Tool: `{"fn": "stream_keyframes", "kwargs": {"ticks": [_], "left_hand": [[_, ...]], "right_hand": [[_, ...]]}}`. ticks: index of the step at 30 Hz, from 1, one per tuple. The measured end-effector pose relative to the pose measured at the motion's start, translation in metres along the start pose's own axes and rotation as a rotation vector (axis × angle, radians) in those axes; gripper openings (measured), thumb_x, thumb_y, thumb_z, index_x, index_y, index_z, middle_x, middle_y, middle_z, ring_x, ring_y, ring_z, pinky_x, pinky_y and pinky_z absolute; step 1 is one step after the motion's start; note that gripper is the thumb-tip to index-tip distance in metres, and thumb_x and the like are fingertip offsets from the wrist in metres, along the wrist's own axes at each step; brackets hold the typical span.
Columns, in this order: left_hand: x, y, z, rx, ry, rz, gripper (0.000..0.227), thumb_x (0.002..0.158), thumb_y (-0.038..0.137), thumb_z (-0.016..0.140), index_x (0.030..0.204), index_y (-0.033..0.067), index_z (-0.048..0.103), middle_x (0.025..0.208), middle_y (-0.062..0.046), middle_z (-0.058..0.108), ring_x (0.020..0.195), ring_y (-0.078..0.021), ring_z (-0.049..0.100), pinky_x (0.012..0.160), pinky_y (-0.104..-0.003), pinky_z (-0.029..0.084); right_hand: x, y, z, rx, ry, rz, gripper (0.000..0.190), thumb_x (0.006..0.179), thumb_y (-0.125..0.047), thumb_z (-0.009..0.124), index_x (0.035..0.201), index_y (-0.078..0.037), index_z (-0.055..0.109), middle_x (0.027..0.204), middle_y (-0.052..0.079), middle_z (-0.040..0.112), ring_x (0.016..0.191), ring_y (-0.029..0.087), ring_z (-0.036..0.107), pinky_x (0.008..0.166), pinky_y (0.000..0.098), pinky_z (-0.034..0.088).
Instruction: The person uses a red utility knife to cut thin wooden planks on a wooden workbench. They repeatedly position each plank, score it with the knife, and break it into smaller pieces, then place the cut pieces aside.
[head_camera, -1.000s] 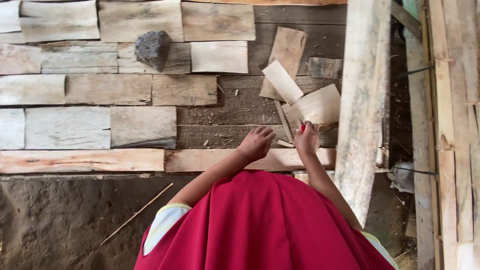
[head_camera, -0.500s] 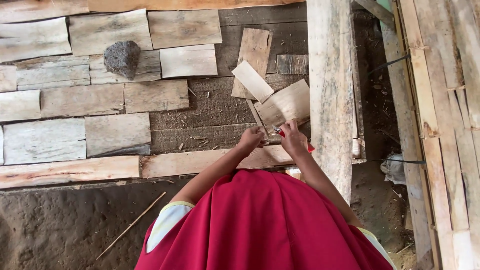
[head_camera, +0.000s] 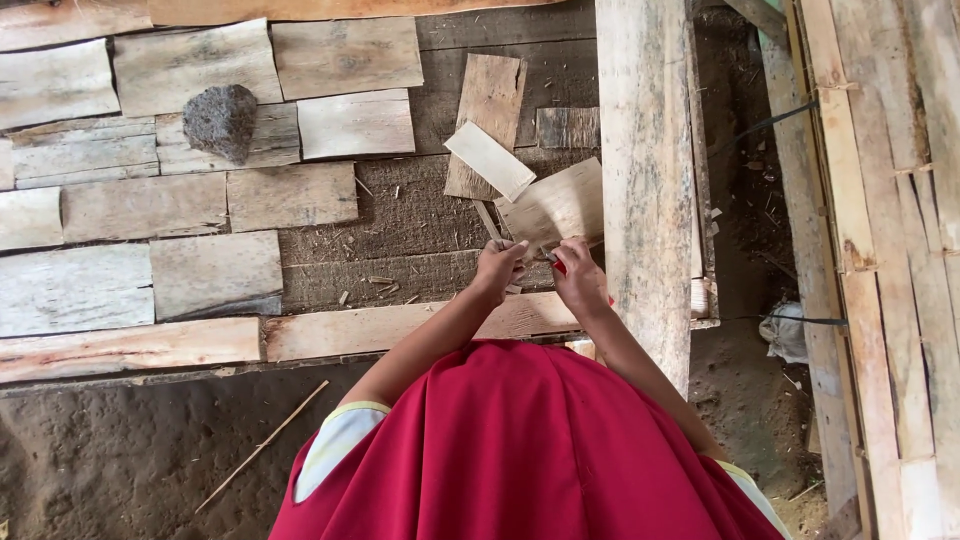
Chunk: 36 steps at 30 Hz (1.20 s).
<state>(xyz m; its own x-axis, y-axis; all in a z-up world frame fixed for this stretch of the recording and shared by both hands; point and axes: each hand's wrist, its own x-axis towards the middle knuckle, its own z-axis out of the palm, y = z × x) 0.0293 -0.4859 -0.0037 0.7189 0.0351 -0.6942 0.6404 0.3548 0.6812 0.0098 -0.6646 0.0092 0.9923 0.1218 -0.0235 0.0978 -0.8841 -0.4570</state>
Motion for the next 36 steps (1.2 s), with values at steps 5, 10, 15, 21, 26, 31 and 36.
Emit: {"fn": "stream_keyframes", "kwargs": {"ticks": [5, 10, 15, 21, 26, 31, 36], "left_hand": [[-0.021, 0.012, 0.005, 0.045, 0.046, 0.101, 0.043, 0.096, 0.024, 0.067, 0.127, -0.0002, 0.050, 0.099, -0.011, 0.052, 0.083, -0.0183, 0.053, 0.077, -0.046, 0.057], [-0.022, 0.011, -0.023, 0.111, 0.075, 0.296, 0.021, 0.102, 0.014, 0.051, 0.116, -0.0004, 0.057, 0.095, -0.007, 0.049, 0.088, -0.0158, 0.043, 0.072, -0.032, 0.044], [0.001, 0.020, -0.070, 0.056, 0.133, 0.423, 0.035, 0.106, 0.015, 0.049, 0.135, -0.0011, 0.060, 0.122, -0.024, 0.066, 0.118, -0.0272, 0.060, 0.104, -0.046, 0.044], [-0.038, 0.080, -0.105, -0.132, 0.022, 0.432, 0.044, 0.103, 0.017, 0.060, 0.141, -0.0057, 0.056, 0.127, -0.028, 0.066, 0.117, -0.0294, 0.062, 0.102, -0.048, 0.050], [-0.031, 0.087, -0.139, -0.339, -0.095, 0.219, 0.052, 0.101, 0.041, 0.067, 0.145, 0.0169, 0.053, 0.125, -0.023, 0.067, 0.105, -0.0364, 0.072, 0.085, -0.049, 0.062], [-0.004, 0.054, -0.152, -0.396, -0.190, 0.172, 0.049, 0.095, 0.022, 0.076, 0.138, 0.0180, 0.053, 0.117, -0.014, 0.072, 0.099, -0.0271, 0.076, 0.083, -0.040, 0.065], [0.034, 0.031, -0.172, -0.409, -0.182, 0.080, 0.035, 0.104, 0.040, 0.060, 0.130, 0.0171, 0.058, 0.115, -0.015, 0.074, 0.103, -0.0320, 0.074, 0.084, -0.054, 0.063]], "right_hand": [[-0.014, -0.028, -0.007, 0.043, 0.026, -0.042, 0.021, 0.089, -0.014, 0.067, 0.107, -0.024, 0.069, 0.124, -0.004, 0.055, 0.092, 0.034, 0.073, 0.074, 0.0473, 0.065], [-0.012, -0.015, 0.000, 0.077, 0.189, -0.064, 0.040, 0.078, -0.006, 0.073, 0.112, -0.027, 0.069, 0.120, -0.004, 0.057, 0.106, 0.030, 0.068, 0.076, 0.0447, 0.063], [0.002, -0.005, -0.007, 0.166, 0.337, 0.216, 0.027, 0.085, -0.016, 0.070, 0.111, -0.020, 0.061, 0.107, 0.005, 0.055, 0.090, 0.037, 0.068, 0.071, 0.0549, 0.060], [0.025, -0.025, -0.035, 0.876, 0.012, 0.574, 0.062, 0.084, -0.005, 0.074, 0.139, 0.003, 0.048, 0.082, 0.015, 0.066, 0.040, 0.017, 0.056, 0.030, 0.0318, 0.043], [0.025, -0.026, -0.016, 1.091, 0.025, 0.673, 0.041, 0.085, -0.005, 0.076, 0.122, 0.004, 0.060, 0.078, 0.009, 0.063, 0.045, 0.015, 0.060, 0.036, 0.0283, 0.050], [0.004, -0.049, -0.015, 1.153, 0.021, 0.785, 0.026, 0.086, -0.008, 0.078, 0.107, -0.007, 0.063, 0.075, 0.004, 0.059, 0.051, 0.015, 0.061, 0.042, 0.0285, 0.054], [-0.016, -0.073, -0.002, 1.189, 0.015, 0.823, 0.022, 0.083, -0.005, 0.079, 0.097, -0.006, 0.061, 0.063, 0.003, 0.053, 0.046, 0.015, 0.057, 0.041, 0.0283, 0.051]]}}
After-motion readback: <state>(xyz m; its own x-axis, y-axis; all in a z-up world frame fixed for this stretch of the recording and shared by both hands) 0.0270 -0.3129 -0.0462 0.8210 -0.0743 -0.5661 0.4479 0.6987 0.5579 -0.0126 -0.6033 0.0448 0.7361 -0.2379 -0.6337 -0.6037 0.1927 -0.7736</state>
